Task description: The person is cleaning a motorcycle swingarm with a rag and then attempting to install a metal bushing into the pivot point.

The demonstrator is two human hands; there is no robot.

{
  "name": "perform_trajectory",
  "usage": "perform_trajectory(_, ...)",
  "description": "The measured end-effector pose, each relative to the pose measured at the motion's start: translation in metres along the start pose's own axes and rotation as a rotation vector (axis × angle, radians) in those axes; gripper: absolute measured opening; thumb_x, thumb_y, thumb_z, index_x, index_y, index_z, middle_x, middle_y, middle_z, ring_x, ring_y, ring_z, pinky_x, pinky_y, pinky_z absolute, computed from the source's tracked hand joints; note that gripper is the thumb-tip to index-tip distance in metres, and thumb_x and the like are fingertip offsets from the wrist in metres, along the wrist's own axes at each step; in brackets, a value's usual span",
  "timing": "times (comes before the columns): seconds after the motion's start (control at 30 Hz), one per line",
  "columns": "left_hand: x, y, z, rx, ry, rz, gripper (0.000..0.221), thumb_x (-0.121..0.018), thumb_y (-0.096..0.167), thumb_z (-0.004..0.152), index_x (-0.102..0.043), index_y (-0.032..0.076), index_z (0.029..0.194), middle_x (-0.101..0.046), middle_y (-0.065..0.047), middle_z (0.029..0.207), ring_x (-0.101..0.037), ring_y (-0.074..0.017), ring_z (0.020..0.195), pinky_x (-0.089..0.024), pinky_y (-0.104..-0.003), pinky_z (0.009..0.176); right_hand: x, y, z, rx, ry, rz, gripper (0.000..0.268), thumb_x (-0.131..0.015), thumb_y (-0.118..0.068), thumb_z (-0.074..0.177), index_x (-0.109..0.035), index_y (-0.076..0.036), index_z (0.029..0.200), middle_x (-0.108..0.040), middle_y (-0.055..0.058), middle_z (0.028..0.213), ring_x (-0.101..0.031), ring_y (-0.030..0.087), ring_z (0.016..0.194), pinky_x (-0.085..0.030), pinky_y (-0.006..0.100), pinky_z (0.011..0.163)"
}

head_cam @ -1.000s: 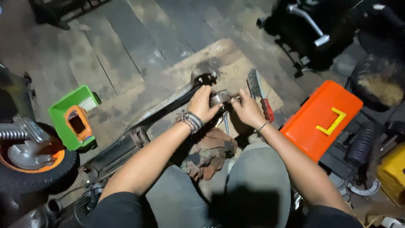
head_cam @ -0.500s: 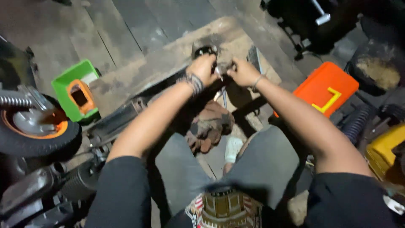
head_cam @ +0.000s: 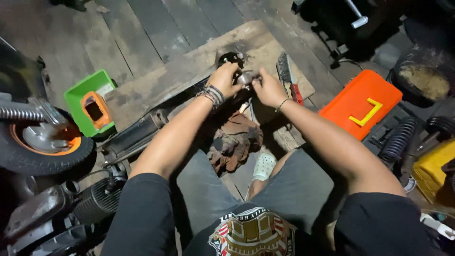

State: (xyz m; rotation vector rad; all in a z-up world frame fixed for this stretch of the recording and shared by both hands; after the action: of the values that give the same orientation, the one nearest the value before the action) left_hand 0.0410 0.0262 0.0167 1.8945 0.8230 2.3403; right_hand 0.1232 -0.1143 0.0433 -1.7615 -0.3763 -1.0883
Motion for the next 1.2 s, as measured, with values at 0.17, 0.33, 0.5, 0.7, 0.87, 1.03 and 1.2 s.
perform_trajectory(0.17, -0.004, -0.007, -0.002, 0.06, 0.044, -0.085, 0.039, -0.078, 0.035, 0.08, -0.06, 0.019, 0.109, -0.062, -0.007, 0.099, -0.068, -0.0342, 0.103, -0.057, -0.051, 0.088, -0.008, -0.004, 0.002, 0.04, -0.033, -0.036, 0.03, -0.053, -0.037, 0.102, -0.051, -0.015, 0.123, -0.069, 0.029, 0.116, -0.063, 0.051, 0.114, -0.051, 0.062, 0.097)
perform_trajectory(0.33, 0.0, -0.006, -0.005, 0.027, 0.111, -0.101, 0.029, -0.074, 0.038, 0.081, -0.06, 0.023, 0.101, -0.06, -0.005, 0.093, -0.069, -0.0322, 0.098, -0.058, -0.048, 0.083, 0.002, -0.015, -0.008, 0.027, 0.022, 0.037, 0.025, -0.054, -0.031, 0.101, -0.051, -0.012, 0.118, -0.069, 0.032, 0.112, -0.063, 0.054, 0.11, -0.051, 0.064, 0.094)
perform_trajectory(0.5, 0.008, 0.002, -0.006, -0.01, 0.1, -0.119, 0.025, -0.072, 0.035, 0.083, -0.059, 0.021, 0.099, -0.059, -0.005, 0.091, -0.068, -0.0323, 0.096, -0.057, -0.047, 0.082, -0.001, -0.006, -0.003, 0.079, 0.053, 0.025, 0.021, -0.055, -0.029, 0.102, -0.054, -0.013, 0.116, -0.072, 0.027, 0.109, -0.065, 0.051, 0.108, -0.053, 0.062, 0.089)
perform_trajectory(0.7, 0.004, -0.005, -0.003, -0.004, 0.04, -0.084, 0.036, -0.078, 0.034, 0.076, -0.058, 0.022, 0.104, -0.058, -0.003, 0.093, -0.068, -0.0308, 0.097, -0.057, -0.047, 0.083, 0.0, -0.024, -0.011, 0.157, 0.042, -0.09, 0.023, -0.054, -0.035, 0.102, -0.054, -0.017, 0.115, -0.071, 0.029, 0.103, -0.067, 0.052, 0.101, -0.052, 0.064, 0.088)
perform_trajectory(0.87, 0.016, 0.004, -0.012, 0.035, 0.025, -0.151, 0.035, -0.078, 0.029, 0.076, -0.058, 0.02, 0.104, -0.057, -0.002, 0.089, -0.069, -0.0296, 0.091, -0.056, -0.046, 0.08, -0.005, 0.005, 0.002, 0.13, 0.154, -0.046, 0.02, -0.056, -0.033, 0.101, -0.056, -0.014, 0.109, -0.072, 0.026, 0.095, -0.068, 0.052, 0.097, -0.052, 0.064, 0.083)
perform_trajectory(1.03, 0.017, 0.007, -0.013, 0.081, -0.001, -0.107, 0.039, -0.079, 0.035, 0.079, -0.057, 0.021, 0.107, -0.06, -0.003, 0.094, -0.069, -0.0333, 0.098, -0.056, -0.049, 0.086, -0.004, 0.01, 0.007, 0.071, 0.141, -0.123, 0.021, -0.056, -0.03, 0.102, -0.054, -0.011, 0.109, -0.072, 0.029, 0.091, -0.069, 0.052, 0.095, -0.053, 0.063, 0.081)
perform_trajectory(1.2, 0.014, 0.008, -0.01, 0.076, -0.02, -0.071, 0.041, -0.076, 0.036, 0.077, -0.054, 0.023, 0.109, -0.058, -0.004, 0.099, -0.066, -0.0311, 0.105, -0.055, -0.048, 0.089, 0.001, 0.001, 0.0, 0.075, 0.077, 0.051, 0.025, -0.053, -0.032, 0.102, -0.053, -0.008, 0.107, -0.067, 0.037, 0.099, -0.062, 0.058, 0.104, -0.048, 0.068, 0.085)
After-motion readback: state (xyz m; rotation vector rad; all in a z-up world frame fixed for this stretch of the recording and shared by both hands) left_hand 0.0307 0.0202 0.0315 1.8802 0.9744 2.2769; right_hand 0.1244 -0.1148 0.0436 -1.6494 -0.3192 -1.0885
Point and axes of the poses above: each hand's wrist, its own z-axis towards the middle knuckle, its own x-axis out of the back of the hand, y = z × x, the point moved 7 cm from there along z, towards the middle knuckle
